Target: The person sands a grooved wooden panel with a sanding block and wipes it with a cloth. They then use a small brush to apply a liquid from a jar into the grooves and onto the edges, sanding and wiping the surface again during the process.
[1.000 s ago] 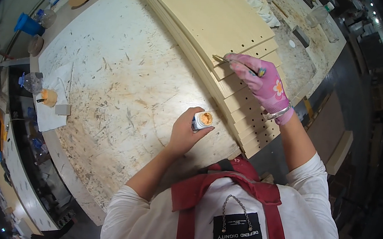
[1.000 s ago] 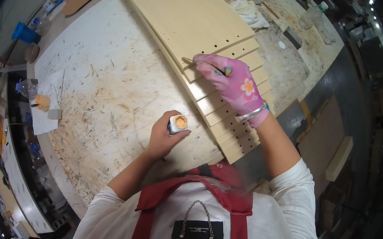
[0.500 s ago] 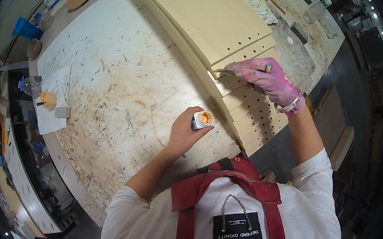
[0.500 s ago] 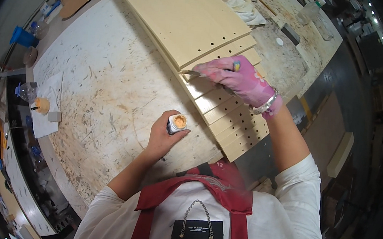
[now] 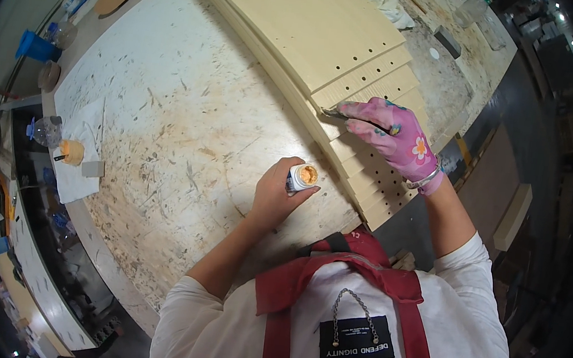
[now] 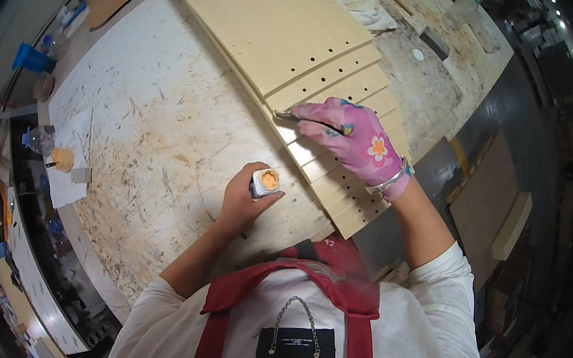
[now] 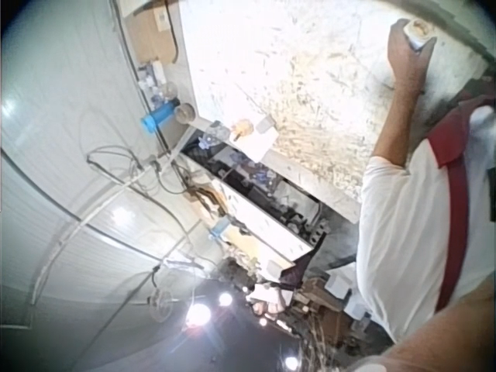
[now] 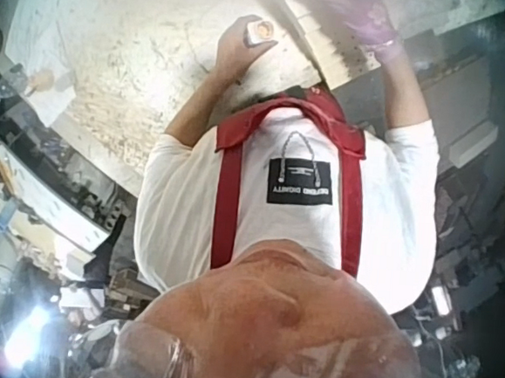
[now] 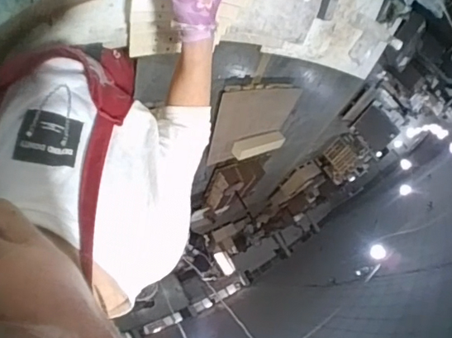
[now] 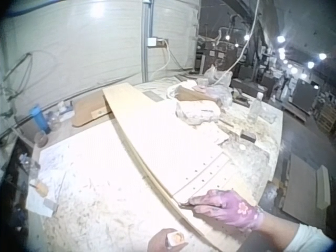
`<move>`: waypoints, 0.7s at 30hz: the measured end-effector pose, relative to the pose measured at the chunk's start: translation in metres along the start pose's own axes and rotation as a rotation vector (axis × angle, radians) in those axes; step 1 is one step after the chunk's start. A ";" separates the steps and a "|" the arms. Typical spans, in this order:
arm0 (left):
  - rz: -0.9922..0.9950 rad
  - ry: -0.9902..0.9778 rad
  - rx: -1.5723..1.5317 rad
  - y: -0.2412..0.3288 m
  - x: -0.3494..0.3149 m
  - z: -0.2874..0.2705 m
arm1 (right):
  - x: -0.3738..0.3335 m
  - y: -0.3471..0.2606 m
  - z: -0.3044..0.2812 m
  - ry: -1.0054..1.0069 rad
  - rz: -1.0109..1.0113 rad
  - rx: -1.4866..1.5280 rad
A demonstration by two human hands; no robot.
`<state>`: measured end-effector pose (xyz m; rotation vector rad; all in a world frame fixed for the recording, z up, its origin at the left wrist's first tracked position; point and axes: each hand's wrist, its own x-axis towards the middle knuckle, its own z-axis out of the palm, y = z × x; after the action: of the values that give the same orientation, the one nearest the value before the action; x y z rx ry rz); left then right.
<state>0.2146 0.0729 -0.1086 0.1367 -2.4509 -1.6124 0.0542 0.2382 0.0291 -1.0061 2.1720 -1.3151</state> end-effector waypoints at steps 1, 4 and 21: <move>0.020 -0.004 0.026 0.000 0.000 -0.001 | -0.001 0.002 -0.001 -0.009 -0.059 -0.001; 0.043 0.009 0.022 0.001 0.000 -0.001 | -0.008 0.014 -0.004 -0.076 0.056 0.191; -0.197 0.041 -0.090 0.005 -0.002 0.005 | -0.064 0.036 -0.009 0.231 0.410 0.891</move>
<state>0.2159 0.0803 -0.1061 0.4045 -2.3939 -1.7757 0.0765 0.3025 -0.0002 -0.0616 1.4949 -1.9398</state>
